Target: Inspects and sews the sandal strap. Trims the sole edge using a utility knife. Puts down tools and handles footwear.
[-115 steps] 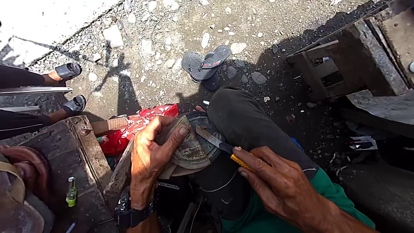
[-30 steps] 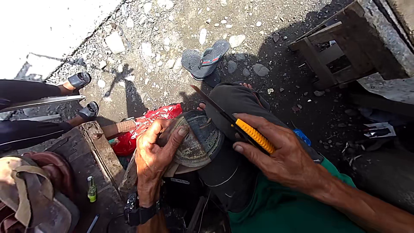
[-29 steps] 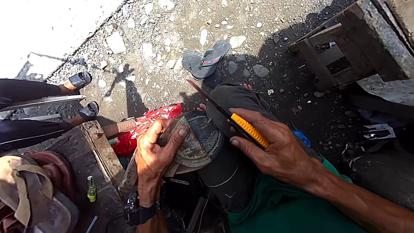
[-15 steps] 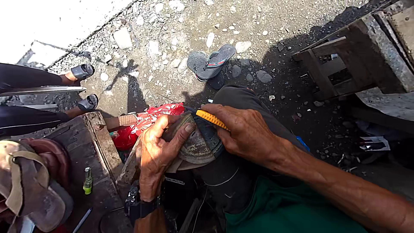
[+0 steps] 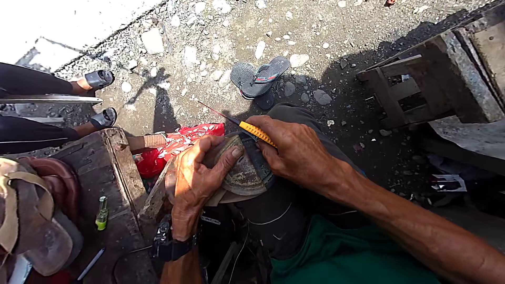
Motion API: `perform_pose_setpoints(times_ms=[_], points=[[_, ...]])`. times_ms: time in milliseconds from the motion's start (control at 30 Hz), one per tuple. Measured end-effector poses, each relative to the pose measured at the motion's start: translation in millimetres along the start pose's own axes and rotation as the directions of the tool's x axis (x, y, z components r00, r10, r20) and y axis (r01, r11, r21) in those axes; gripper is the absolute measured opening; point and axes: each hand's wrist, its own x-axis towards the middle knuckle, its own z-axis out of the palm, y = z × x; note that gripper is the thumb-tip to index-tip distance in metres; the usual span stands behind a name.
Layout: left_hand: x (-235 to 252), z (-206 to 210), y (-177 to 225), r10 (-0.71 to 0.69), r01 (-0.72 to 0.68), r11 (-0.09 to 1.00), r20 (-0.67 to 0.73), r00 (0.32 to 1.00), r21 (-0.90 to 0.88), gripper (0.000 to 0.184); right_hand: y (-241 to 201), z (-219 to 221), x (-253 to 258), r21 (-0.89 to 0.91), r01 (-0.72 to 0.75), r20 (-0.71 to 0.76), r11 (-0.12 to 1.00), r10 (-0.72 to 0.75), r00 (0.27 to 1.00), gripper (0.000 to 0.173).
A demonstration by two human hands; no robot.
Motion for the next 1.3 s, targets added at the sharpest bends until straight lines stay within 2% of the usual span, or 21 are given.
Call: perform_pose_setpoints(times_ms=[100, 200, 233, 300, 367, 467, 600, 700, 833, 1000, 1300], points=[[-1, 1, -1, 0.006, -0.006, 1.000, -0.004, 1.000, -0.008, 0.043, 2, 0, -2, 0.018, 0.003, -0.030, 1.000, -0.002, 1.000, 0.035], [-1, -1, -2, 0.020, -0.020, 0.999, 0.001, 1.000, -0.030, 0.040, 7, -15, -13, 0.248, -0.086, -0.023, 0.965, 0.095, 0.995, 0.032], [-2, -1, -3, 0.016, -0.016, 1.000, 0.001, 1.000, -0.024, 0.041, 6, -23, -22, 0.384, -0.154, 0.014, 0.910, 0.161, 0.987, 0.030], [-1, -2, -4, 0.014, -0.014, 1.000, 0.001, 1.000, 0.000, 0.043, 2, -38, -44, 0.634, -0.323, 0.151, 0.703, 0.297, 0.943, 0.033], [0, -2, -4, 0.013, -0.013, 1.000, 0.004, 1.000, 0.011, 0.044, -3, -41, -70, 0.728, -0.418, 0.260, 0.544, 0.346, 0.902, 0.043], [1, -2, -4, 0.006, -0.006, 1.000, 0.005, 1.000, -0.007, 0.043, -6, -27, -101, 0.715, -0.445, 0.291, 0.539, 0.349, 0.891, 0.060], [4, -2, -2, 0.035, -0.032, 0.992, 0.020, 0.999, -0.123, 0.036, -14, -17, -118, 0.774, -0.420, 0.242, 0.474, 0.391, 0.888, 0.052], [5, -1, -1, 0.029, -0.026, 0.989, 0.018, 0.999, -0.146, 0.035, -12, -16, -125, 0.797, -0.415, 0.252, 0.438, 0.384, 0.888, 0.051], [6, -1, 0, 0.033, -0.028, 0.984, 0.023, 0.999, -0.178, 0.032, -10, -11, -131, 0.781, -0.427, 0.270, 0.456, 0.370, 0.889, 0.051], [7, -1, 1, 0.035, -0.030, 0.984, 0.027, 0.999, -0.174, 0.033, -3, -6, -135, 0.775, -0.369, 0.217, 0.513, 0.332, 0.918, 0.050], [8, 0, -2, 0.070, -0.063, 0.983, 0.036, 0.997, -0.170, 0.032, 7, -4, -129, 0.788, -0.351, 0.216, 0.506, 0.306, 0.927, 0.049]])
